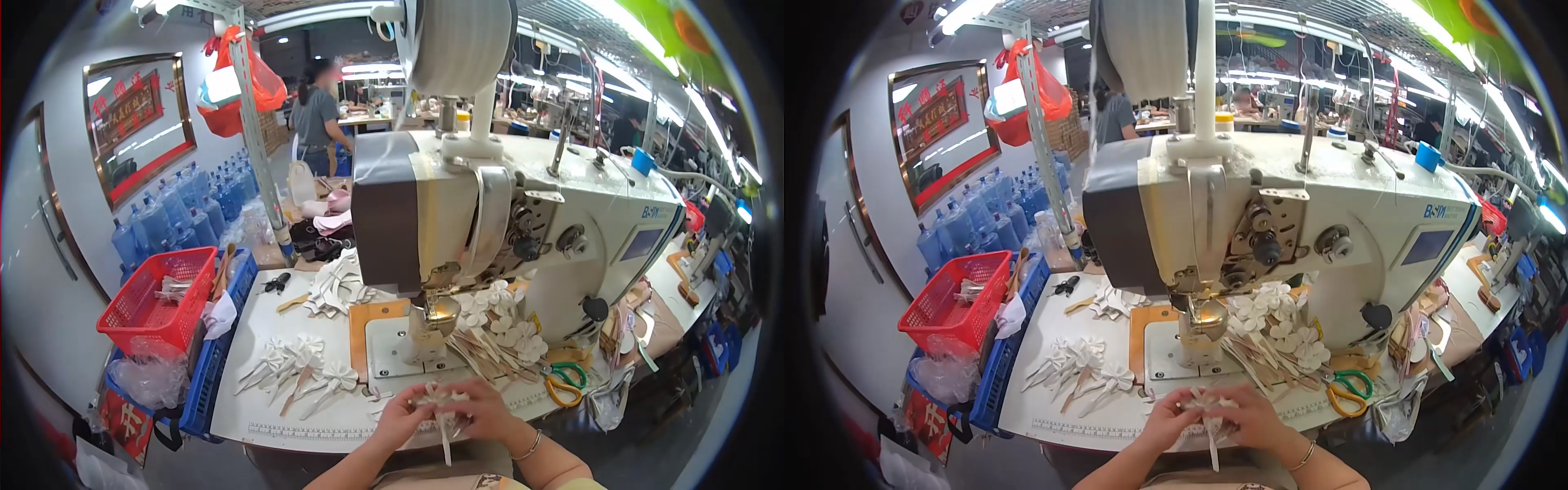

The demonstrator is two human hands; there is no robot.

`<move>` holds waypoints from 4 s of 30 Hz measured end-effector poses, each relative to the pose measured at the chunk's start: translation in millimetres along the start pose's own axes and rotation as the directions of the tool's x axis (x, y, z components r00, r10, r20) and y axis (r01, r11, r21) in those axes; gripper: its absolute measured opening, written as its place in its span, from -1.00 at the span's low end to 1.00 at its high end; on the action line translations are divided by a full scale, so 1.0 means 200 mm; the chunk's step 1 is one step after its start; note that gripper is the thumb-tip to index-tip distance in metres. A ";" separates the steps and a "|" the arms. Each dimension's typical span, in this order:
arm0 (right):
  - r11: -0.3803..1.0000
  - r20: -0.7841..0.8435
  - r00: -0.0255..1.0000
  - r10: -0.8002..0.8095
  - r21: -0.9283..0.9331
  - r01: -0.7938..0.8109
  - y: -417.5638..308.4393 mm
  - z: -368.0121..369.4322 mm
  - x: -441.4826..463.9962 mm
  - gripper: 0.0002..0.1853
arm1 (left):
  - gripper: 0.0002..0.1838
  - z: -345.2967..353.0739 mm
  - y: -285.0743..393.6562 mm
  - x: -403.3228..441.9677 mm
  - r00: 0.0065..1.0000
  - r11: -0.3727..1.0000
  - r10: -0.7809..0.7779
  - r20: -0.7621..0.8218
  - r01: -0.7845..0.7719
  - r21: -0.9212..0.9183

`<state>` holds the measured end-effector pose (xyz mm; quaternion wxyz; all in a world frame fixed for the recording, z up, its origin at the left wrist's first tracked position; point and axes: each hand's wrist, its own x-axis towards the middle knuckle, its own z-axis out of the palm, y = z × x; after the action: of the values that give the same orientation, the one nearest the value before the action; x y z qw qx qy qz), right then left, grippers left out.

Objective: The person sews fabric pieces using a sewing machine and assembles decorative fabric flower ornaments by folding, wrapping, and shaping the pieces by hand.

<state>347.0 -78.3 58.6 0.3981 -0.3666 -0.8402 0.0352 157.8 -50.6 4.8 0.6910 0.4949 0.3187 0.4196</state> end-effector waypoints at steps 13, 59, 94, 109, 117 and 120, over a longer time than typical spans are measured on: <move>0.420 0.311 0.646 0.697 0.554 -0.719 0.00 0.11 0.00 -0.82 | -0.61 0.02 0.03 -0.03 0.959 0.940 0.278 0.054 -0.283 0.188; 0.590 0.187 0.788 0.587 0.567 -0.574 0.03 0.14 0.07 -0.71 | -0.92 0.04 0.05 -0.02 0.973 0.958 0.056 -0.222 -0.115 -0.263; 0.985 0.026 0.985 -0.172 0.031 0.171 0.11 -0.09 0.16 -0.66 | -0.85 0.03 0.30 0.13 0.983 0.954 -0.152 0.105 0.118 0.277; 0.962 -0.169 0.950 -0.262 -0.127 0.243 0.29 -0.15 0.52 -0.68 | -0.76 0.01 0.75 0.40 0.997 0.827 0.058 -0.053 -0.019 0.562; 0.982 -0.128 0.975 -0.180 -0.080 0.170 0.33 -0.16 0.59 -0.73 | -0.85 -0.09 0.73 0.53 0.996 0.965 -0.085 0.010 0.080 0.250; 0.976 -0.093 0.973 -0.210 -0.086 0.202 0.34 -0.17 0.61 -0.84 | -0.87 -0.10 0.67 0.55 0.994 0.959 -0.006 -0.110 0.037 0.282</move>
<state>360.2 42.5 136.5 0.4277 -0.2935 -0.8530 -0.0571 153.6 77.9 122.7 0.5991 0.5618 0.4179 0.3882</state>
